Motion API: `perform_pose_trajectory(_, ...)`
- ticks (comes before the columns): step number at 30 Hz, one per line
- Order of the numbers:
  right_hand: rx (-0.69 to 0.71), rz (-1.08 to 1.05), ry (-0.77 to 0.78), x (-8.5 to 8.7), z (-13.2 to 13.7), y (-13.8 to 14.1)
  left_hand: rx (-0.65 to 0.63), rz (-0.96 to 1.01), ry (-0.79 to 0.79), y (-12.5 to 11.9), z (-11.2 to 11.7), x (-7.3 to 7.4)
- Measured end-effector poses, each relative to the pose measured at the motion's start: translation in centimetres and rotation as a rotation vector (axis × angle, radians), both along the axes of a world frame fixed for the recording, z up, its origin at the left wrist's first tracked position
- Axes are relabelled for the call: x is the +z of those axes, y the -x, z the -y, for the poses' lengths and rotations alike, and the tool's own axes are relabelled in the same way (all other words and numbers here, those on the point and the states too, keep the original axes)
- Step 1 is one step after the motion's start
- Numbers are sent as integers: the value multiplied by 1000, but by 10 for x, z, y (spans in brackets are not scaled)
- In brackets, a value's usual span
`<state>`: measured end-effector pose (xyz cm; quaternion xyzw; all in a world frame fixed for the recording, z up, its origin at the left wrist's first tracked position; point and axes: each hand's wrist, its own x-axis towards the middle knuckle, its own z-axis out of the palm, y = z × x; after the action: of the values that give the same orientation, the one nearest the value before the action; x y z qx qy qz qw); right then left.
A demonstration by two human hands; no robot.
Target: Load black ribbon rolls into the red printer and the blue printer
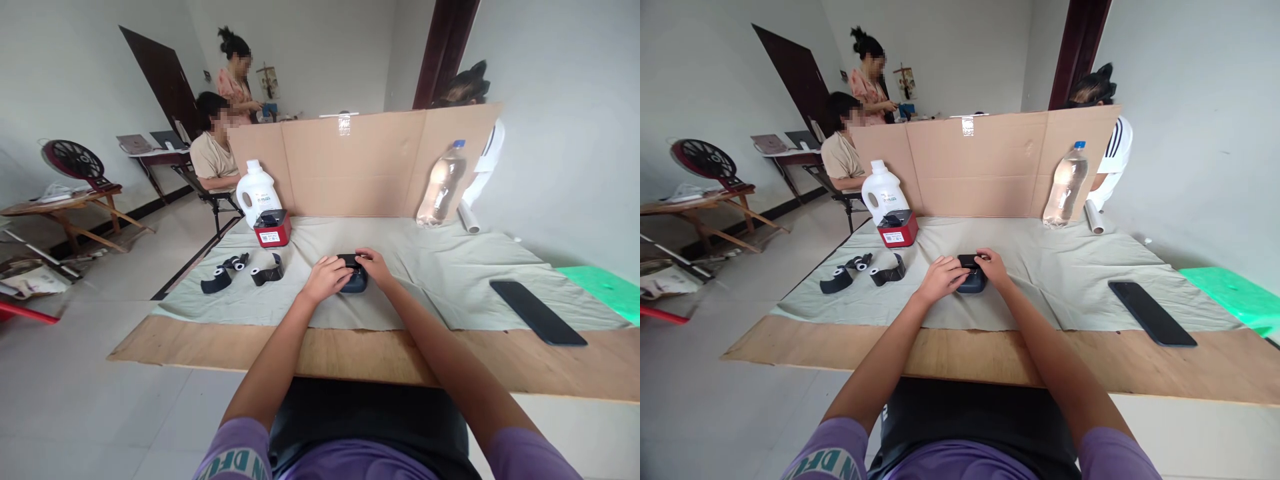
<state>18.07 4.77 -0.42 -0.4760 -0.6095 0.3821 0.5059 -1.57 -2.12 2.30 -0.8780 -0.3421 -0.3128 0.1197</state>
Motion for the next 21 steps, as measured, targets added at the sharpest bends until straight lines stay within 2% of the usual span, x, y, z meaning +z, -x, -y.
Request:
perform_pose_trajectory(3, 39, -15, 57, -4, 1, -8, 24, 236, 46, -5, -3, -3)
perform_pose_trajectory(7, 120, -57, 129, -3, 3, -16, 5, 624, 242, -10, -10, -8)
perform_pose_trajectory(9, 149, -85, 168, -3, 3, -17, 44, 760, 340, -10, -17, -13)
perform_pose_trajectory(13, 169, -103, 198, -3, 3, -18, 158, 924, 625, -6, -30, -25)
perform_pose_trajectory(17, 206, -93, 177, -3, 3, -20, 79, 1059, 900, -3, -36, -30)
perform_pose_trajectory(21, 224, -88, 158, -3, 4, -20, 65, 1103, 1040, 0, -37, -27)
